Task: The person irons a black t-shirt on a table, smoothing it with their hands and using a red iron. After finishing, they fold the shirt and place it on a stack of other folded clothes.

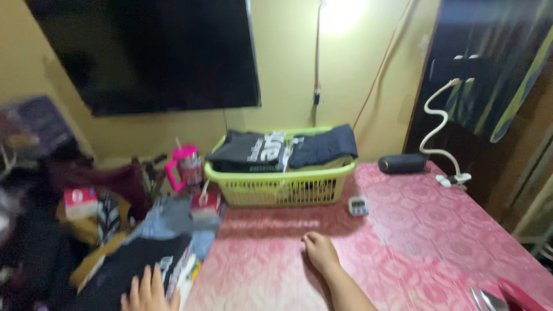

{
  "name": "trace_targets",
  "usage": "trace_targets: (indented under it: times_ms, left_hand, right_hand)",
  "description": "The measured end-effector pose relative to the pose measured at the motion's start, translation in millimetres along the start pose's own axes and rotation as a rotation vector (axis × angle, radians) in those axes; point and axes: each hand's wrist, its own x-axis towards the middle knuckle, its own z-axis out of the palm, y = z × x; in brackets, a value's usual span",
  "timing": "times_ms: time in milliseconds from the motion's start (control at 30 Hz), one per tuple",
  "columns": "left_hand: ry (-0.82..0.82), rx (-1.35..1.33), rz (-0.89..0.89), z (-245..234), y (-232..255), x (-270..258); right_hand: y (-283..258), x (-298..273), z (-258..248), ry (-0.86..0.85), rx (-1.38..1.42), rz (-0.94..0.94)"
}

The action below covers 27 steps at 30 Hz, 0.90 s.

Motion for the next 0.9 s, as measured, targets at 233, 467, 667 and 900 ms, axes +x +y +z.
trace_targets:
  times_ms: [233,467,667,900]
  left_hand:
    - [0.006,-0.189,0.091,37.6,73.5,66.5]
    - [-0.005,-0.771,0.346,31.1,218.5,133.2]
    - [-0.217,-0.612,0.387,38.3,333.5,250.5]
    - [-0.565,-0.322,0.269,102.1,360.3,314.3]
  right_hand:
    - [42.1,26.2,26.7,-0.031,0.593,0.246]
    - [59.3,38.2,38.5,-0.003,0.684,0.303]
    - [51.8,35.6,34.9,-0.024,0.723,0.399]
    - [46.1,38.0,34.1,-0.025,0.630,0.363]
